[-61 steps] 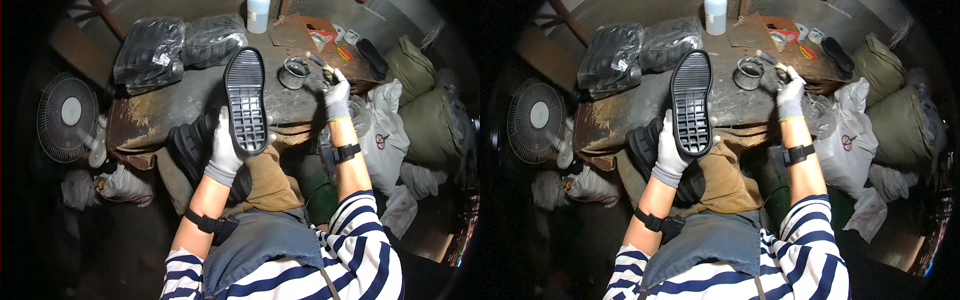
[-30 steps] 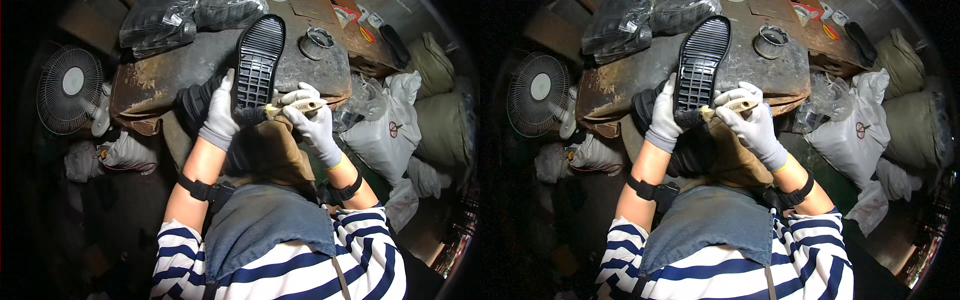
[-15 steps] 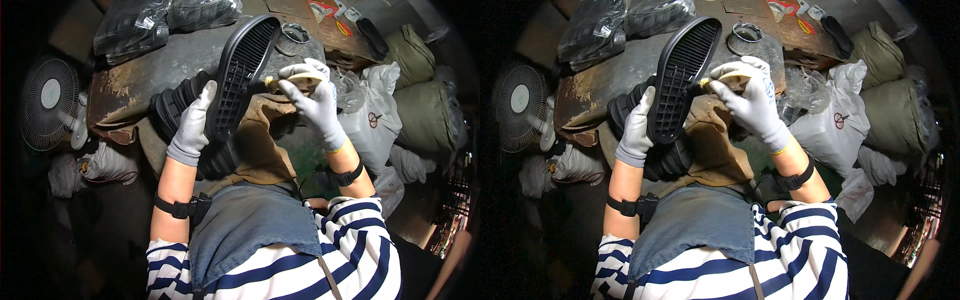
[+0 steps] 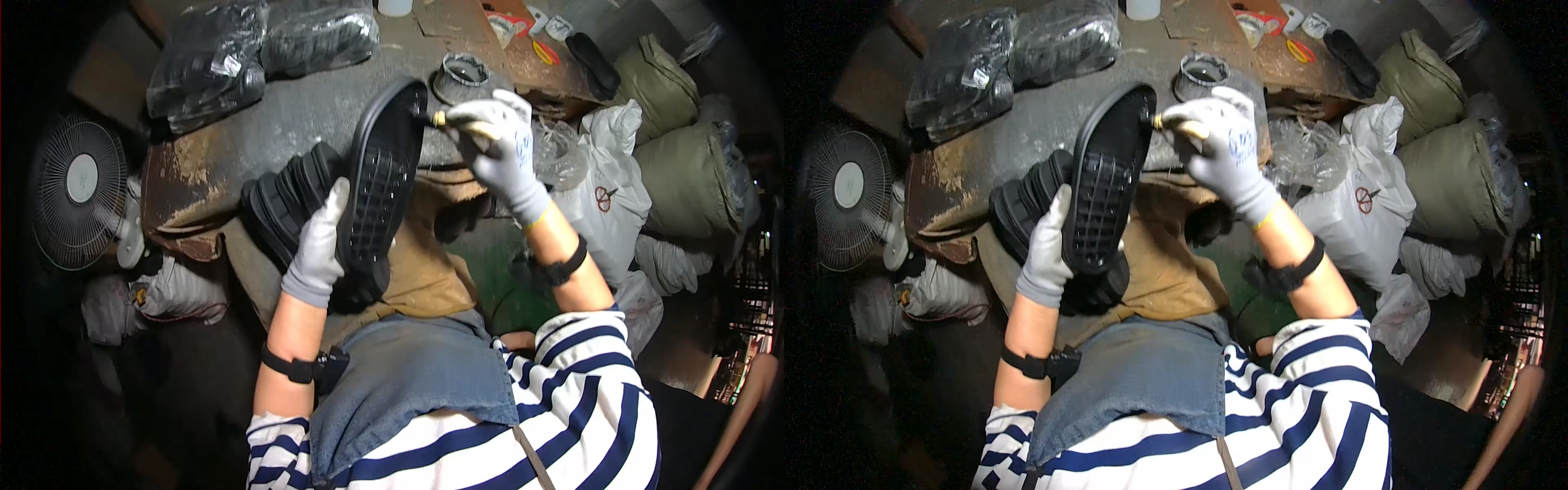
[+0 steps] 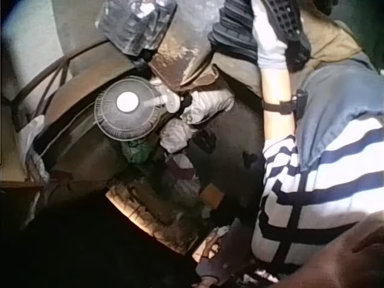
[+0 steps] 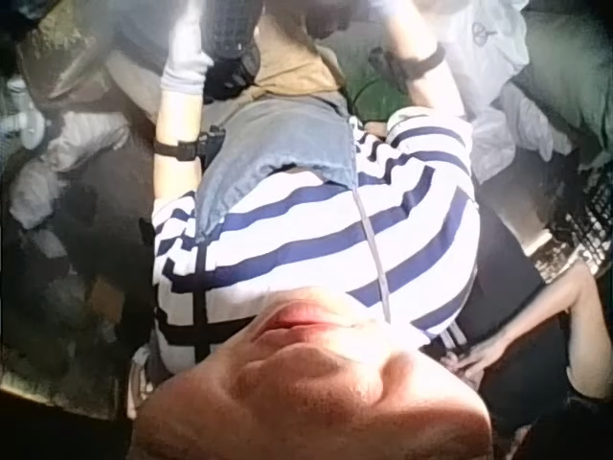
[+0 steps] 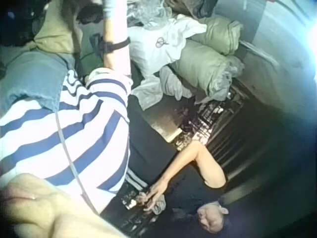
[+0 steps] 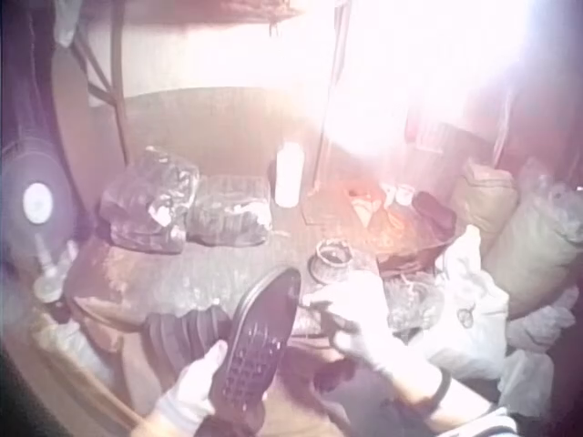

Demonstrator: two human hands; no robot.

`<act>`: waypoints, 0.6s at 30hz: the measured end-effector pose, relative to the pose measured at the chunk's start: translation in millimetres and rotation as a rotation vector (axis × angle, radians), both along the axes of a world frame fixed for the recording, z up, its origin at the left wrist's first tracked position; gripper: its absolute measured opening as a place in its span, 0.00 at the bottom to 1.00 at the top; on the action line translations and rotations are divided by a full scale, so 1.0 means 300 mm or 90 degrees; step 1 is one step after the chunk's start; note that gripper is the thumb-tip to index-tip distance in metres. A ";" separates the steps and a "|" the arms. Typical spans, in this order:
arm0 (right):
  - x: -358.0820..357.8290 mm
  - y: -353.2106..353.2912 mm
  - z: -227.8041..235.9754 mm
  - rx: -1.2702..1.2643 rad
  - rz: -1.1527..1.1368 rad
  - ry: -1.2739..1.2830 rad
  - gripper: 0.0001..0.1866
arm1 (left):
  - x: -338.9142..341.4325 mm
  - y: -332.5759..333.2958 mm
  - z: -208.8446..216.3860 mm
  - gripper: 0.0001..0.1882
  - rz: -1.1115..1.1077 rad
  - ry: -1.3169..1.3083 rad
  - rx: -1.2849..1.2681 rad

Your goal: Applying adhesive to the inner surface of shoe soles using a brush in a manufacturing workshop.

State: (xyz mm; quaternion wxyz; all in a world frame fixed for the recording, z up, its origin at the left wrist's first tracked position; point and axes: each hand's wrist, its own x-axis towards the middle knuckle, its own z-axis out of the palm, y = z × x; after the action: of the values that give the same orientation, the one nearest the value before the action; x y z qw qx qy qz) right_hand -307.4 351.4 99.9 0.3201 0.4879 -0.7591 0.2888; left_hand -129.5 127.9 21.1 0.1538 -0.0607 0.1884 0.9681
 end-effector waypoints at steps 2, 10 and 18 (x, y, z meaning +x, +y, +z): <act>-0.001 0.018 -0.009 0.056 -0.034 -0.019 0.12 | 0.005 0.014 0.005 0.33 -0.030 -0.012 0.136; -0.027 -0.059 -0.041 0.049 0.004 0.068 0.15 | 0.041 0.083 0.046 0.33 -0.021 -0.002 0.240; 0.038 -0.028 -0.137 -0.141 -0.067 -0.040 0.12 | 0.049 0.094 0.049 0.33 -0.024 0.000 0.261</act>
State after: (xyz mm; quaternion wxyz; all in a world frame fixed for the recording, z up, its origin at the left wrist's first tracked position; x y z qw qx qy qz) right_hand -296.1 343.0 58.7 0.3624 0.3998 -0.7569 0.3688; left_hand -114.9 156.1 36.0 0.1813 -0.0243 -0.0114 0.9831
